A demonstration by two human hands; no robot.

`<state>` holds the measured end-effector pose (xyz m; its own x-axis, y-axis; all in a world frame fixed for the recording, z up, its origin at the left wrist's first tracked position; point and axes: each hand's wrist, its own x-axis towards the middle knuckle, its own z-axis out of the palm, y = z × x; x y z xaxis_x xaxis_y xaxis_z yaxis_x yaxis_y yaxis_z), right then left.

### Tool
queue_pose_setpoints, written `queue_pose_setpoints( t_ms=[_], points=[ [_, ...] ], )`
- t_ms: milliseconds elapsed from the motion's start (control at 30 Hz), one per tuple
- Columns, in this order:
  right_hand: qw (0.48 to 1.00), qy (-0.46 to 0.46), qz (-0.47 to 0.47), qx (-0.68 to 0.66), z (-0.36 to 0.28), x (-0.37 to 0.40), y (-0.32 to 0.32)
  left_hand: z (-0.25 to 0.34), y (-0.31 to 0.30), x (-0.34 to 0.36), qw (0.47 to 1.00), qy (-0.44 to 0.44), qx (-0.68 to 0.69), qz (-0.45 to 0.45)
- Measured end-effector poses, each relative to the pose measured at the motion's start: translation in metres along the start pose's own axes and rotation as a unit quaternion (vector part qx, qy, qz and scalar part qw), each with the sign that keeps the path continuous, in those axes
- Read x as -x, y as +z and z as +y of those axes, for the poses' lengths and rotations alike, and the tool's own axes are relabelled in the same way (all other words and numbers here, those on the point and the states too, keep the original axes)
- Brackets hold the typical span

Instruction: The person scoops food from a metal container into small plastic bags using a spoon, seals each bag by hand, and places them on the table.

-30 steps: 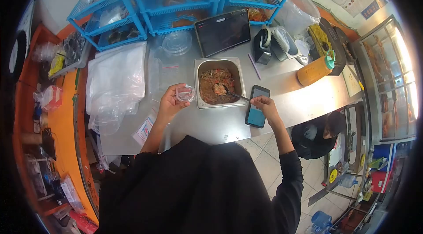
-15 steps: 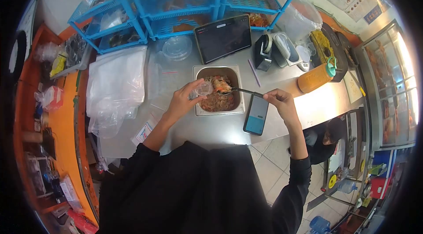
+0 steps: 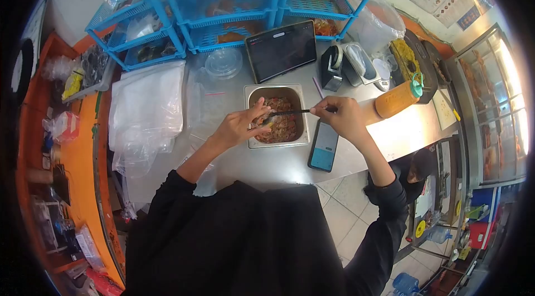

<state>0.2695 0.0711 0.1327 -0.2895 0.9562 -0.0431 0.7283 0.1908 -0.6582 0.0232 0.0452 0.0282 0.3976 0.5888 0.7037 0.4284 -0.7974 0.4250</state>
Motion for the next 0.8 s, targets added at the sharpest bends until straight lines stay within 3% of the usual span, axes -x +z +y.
queue_pose_setpoints(
  t_ms=[67, 133, 167, 233, 300, 367, 467, 633, 800],
  points=[
    [0.998, -0.043, 0.016, 0.046, -0.01, -0.003, -0.001, -0.001, 0.001, -0.002, 1.0, -0.012, 0.006, -0.004],
    [0.997, -0.059, 0.017, 0.039, -0.011, -0.004, -0.002, -0.001, -0.001, -0.007, 0.985, -0.131, 0.115, -0.017],
    [0.997, -0.075, 0.016, 0.031, -0.012, -0.005, -0.002, -0.003, -0.002, -0.007, 0.985, -0.131, 0.114, -0.017],
    [0.996, -0.075, 0.012, 0.044, -0.017, -0.005, -0.001, -0.006, -0.001, -0.005, 0.96, -0.212, 0.106, -0.149],
    [0.996, -0.074, 0.008, 0.058, -0.021, -0.006, 0.0, -0.009, 0.0, -0.007, 0.964, -0.198, 0.101, -0.142],
    [0.983, -0.145, 0.043, 0.105, -0.022, -0.008, 0.0, -0.009, 0.002, -0.008, 0.969, -0.184, 0.097, -0.136],
    [0.973, -0.177, 0.059, 0.139, -0.033, -0.007, -0.002, -0.006, 0.001, -0.011, 0.977, -0.162, 0.087, -0.109],
    [0.966, -0.19, 0.07, 0.161, -0.038, -0.008, 0.0, 0.005, -0.003, -0.023, 0.936, -0.267, 0.148, -0.173],
    [0.951, -0.245, 0.075, 0.174, -0.036, -0.011, 0.011, 0.012, -0.002, -0.025, 0.95, -0.23, 0.149, -0.148]
  ],
)
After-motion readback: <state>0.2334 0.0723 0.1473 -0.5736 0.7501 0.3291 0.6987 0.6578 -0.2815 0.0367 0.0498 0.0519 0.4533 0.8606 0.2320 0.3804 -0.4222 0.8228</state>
